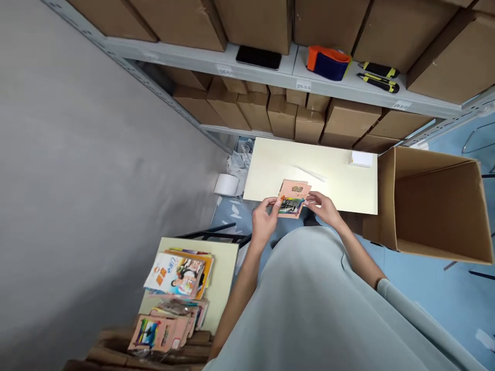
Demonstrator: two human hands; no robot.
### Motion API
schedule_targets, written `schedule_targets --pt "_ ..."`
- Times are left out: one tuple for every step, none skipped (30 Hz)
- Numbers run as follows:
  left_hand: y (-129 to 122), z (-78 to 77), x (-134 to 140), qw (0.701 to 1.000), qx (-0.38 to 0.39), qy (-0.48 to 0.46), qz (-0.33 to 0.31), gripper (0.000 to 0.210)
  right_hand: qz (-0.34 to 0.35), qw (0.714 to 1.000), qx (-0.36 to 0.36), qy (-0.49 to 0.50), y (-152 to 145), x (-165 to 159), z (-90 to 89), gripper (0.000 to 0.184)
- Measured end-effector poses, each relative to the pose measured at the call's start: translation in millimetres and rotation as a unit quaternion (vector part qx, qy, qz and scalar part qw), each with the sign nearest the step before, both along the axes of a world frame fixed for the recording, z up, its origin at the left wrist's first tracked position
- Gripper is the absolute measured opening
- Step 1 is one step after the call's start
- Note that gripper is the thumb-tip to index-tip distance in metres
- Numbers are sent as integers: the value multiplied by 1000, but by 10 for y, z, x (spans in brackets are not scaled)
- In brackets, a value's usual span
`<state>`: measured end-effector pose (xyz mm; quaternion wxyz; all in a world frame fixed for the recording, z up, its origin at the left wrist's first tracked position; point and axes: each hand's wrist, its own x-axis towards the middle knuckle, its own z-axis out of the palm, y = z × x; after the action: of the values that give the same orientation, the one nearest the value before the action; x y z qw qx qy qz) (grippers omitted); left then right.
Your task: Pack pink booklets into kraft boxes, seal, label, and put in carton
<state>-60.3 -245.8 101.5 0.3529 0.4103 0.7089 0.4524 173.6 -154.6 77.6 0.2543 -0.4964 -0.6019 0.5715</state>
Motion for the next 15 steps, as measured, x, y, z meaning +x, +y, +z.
schedule_targets --pt "141 -30 92 999 -11 -32 2 46 3 1000 -5 18 113 59 -18 54" --pt "280 -54 183 998 -23 -63 1 50 0 999 -10 33 234 122 -27 51" --pt "415 -72 271 995 -36 -94 -1 53 -9 999 -16 43 363 190 -31 49" --pt "543 -81 355 991 -49 -122 -1 55 -19 998 -26 51 497 263 -33 49" --pt "664 -81 434 987 -61 -148 -1 56 -29 997 -40 60 634 339 -36 50" --pt "777 -75 507 983 -72 -170 -1 57 -34 995 -56 69 769 413 -40 51" --pt "881 -63 574 979 -80 -189 -2 57 -35 994 -73 78 898 482 -46 52" --pt "977 -48 634 975 -87 -205 -2 57 -32 992 -89 87 1017 544 -54 53" --pt "1065 -33 686 972 -92 -218 -3 58 -28 990 -104 94 1123 597 -62 54" --pt "1146 -19 730 969 -96 -228 -4 58 -26 988 -117 101 1215 638 -71 55" --pt "1220 -7 763 967 -99 -235 -3 58 -26 986 -128 107 1293 670 -79 56" --pt "1289 1 785 966 -101 -238 -2 58 -29 984 -136 113 1356 692 -87 57" --pt "1352 6 796 966 -102 -237 -2 57 -36 982 -141 117 1407 705 -94 58" --pt "1411 9 795 967 -103 -235 -2 55 -45 981 -143 120 1448 710 -101 58" --pt "1466 9 782 968 -104 -230 -5 54 -55 981 -144 122 1478 708 -107 58"
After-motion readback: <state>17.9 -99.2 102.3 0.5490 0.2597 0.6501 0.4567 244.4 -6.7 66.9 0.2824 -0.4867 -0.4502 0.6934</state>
